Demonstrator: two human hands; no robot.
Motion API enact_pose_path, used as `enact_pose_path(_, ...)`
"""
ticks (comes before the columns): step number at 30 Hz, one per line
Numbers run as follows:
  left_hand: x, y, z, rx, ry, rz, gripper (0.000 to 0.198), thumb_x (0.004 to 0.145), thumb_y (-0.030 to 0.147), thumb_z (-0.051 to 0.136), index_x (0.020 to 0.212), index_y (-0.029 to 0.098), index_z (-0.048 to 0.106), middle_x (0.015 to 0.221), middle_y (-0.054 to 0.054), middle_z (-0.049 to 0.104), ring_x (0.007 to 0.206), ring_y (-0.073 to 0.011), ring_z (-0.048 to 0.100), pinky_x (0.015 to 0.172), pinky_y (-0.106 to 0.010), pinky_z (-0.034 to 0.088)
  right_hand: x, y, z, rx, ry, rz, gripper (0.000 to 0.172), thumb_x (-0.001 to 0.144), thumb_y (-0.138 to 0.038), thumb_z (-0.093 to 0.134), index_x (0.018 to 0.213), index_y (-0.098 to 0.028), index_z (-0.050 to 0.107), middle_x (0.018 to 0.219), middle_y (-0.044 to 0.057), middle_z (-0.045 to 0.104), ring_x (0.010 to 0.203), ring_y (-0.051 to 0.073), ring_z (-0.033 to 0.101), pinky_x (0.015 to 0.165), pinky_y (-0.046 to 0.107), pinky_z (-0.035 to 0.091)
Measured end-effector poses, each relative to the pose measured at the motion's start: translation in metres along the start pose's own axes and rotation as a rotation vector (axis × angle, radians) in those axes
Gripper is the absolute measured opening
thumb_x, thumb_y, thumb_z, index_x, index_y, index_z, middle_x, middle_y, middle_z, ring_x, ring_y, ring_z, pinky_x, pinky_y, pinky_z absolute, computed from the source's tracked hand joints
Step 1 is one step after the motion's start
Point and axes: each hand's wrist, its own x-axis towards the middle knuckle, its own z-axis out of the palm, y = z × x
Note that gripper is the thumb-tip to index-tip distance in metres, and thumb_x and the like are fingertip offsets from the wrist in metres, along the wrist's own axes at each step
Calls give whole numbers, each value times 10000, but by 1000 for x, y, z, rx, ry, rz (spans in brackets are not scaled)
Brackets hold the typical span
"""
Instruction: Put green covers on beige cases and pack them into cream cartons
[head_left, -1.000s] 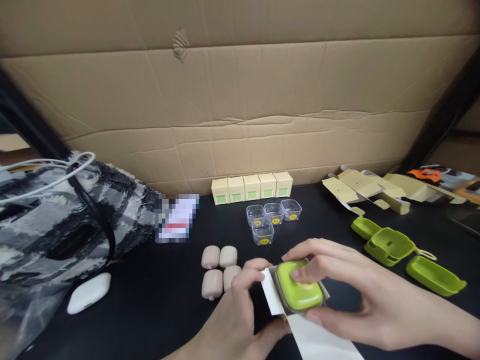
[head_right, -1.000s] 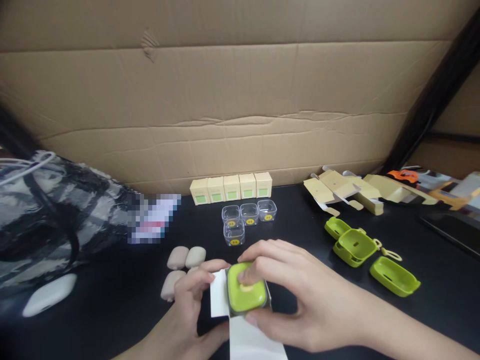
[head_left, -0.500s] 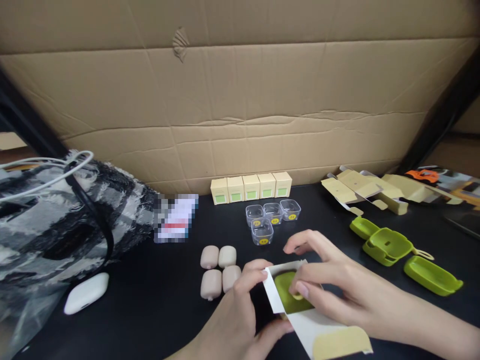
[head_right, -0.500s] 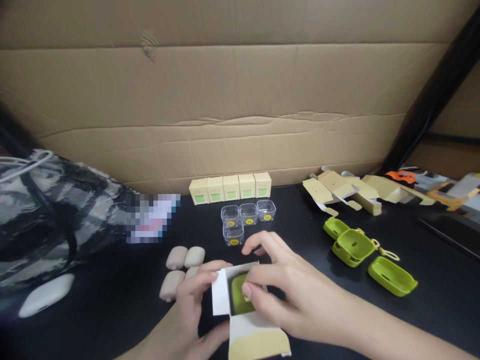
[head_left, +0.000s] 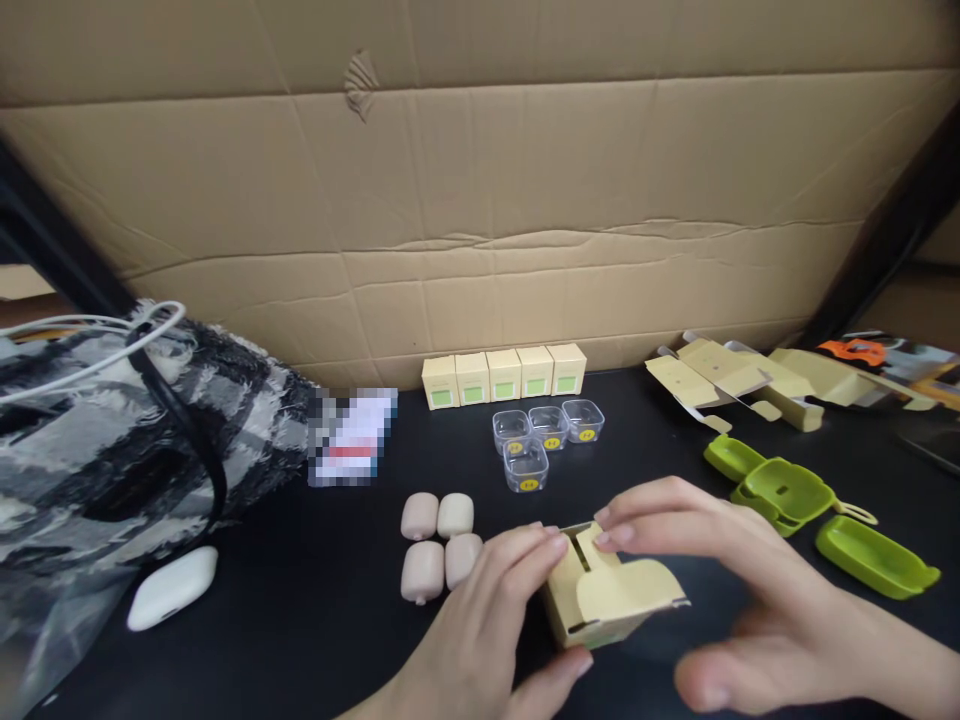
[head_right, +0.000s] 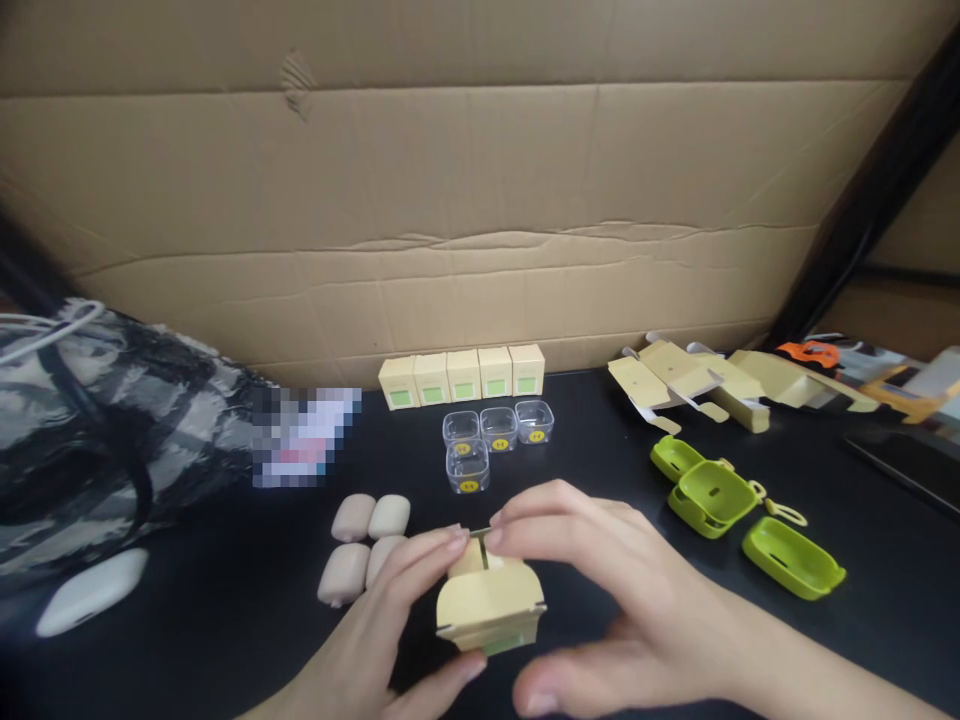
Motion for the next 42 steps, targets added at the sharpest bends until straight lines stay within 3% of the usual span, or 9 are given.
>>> enact_pose_path(5,2,1,-4,-103,-41,-12,441,865,419,591,1222,207,443,1289,-176,491,1193,-283,571,952,-372,535,0,2,6,35,34,67,292,891,-216,606,1167,-301,566,1098,39,605,1030,155,611,859,232,522)
enact_pose_path(9,3,4,-5,-160,-50,-59,304,872,227,594,1139,241,448,1291,-154,494,1226,-278,550,974,-378,521,6,7,17,185,94,292,165,924,-270,552,1047,-270,663,1080,47,593,1023,156,600,871,249,514)
enact_pose_path(16,-2,3,6,-288,88,-134,560,862,244,599,1298,275,250,1321,-153,479,1256,-272,517,988,-425,512,10,12,27,355,67,533,247,918,-388,551,1031,-241,714,1015,53,625,951,174,613,803,280,514)
enact_pose_path(21,-2,4,1,-115,-46,-141,536,858,249,606,1314,255,324,1293,-147,497,1233,-284,536,983,-405,516,8,12,29,324,90,468,227,930,-342,542,1047,-232,703,964,47,642,905,156,625,779,264,513)
enact_pose_path(30,-1,3,2,15,-34,-79,518,836,237,609,1283,210,349,1244,-175,542,1181,-295,581,924,-404,549,1,13,21,-189,-23,272,341,975,-356,425,1227,-255,633,1092,92,623,976,212,627,829,346,517)
enact_pose_path(33,-1,3,1,20,-16,-80,509,836,239,612,1278,214,359,1220,-163,562,1159,-290,595,915,-399,553,3,9,18,-150,-95,277,576,823,-572,602,1295,-245,575,1168,116,597,1060,261,600,882,385,511)
enact_pose_path(35,-1,2,1,5,-14,-85,490,843,239,604,1273,222,371,1227,-154,565,1162,-284,593,918,-391,551,7,3,17,-102,-172,281,720,703,-587,718,1314,-244,549,1183,108,599,1079,268,594,892,373,512)
enact_pose_path(39,-4,-1,4,-8,72,-86,598,857,357,596,1358,211,305,1322,-182,506,1226,-297,534,959,-421,517,14,-6,7,-5,-196,324,514,768,-411,732,1236,-261,582,1141,52,629,1036,203,619,875,287,519)
enact_pose_path(42,-7,0,10,-38,183,-41,586,863,401,594,1354,263,308,1307,-138,534,1214,-265,534,1009,-414,465,23,7,-21,-45,-28,326,485,822,-411,679,1260,-269,527,1187,44,607,1080,199,595,898,289,507)
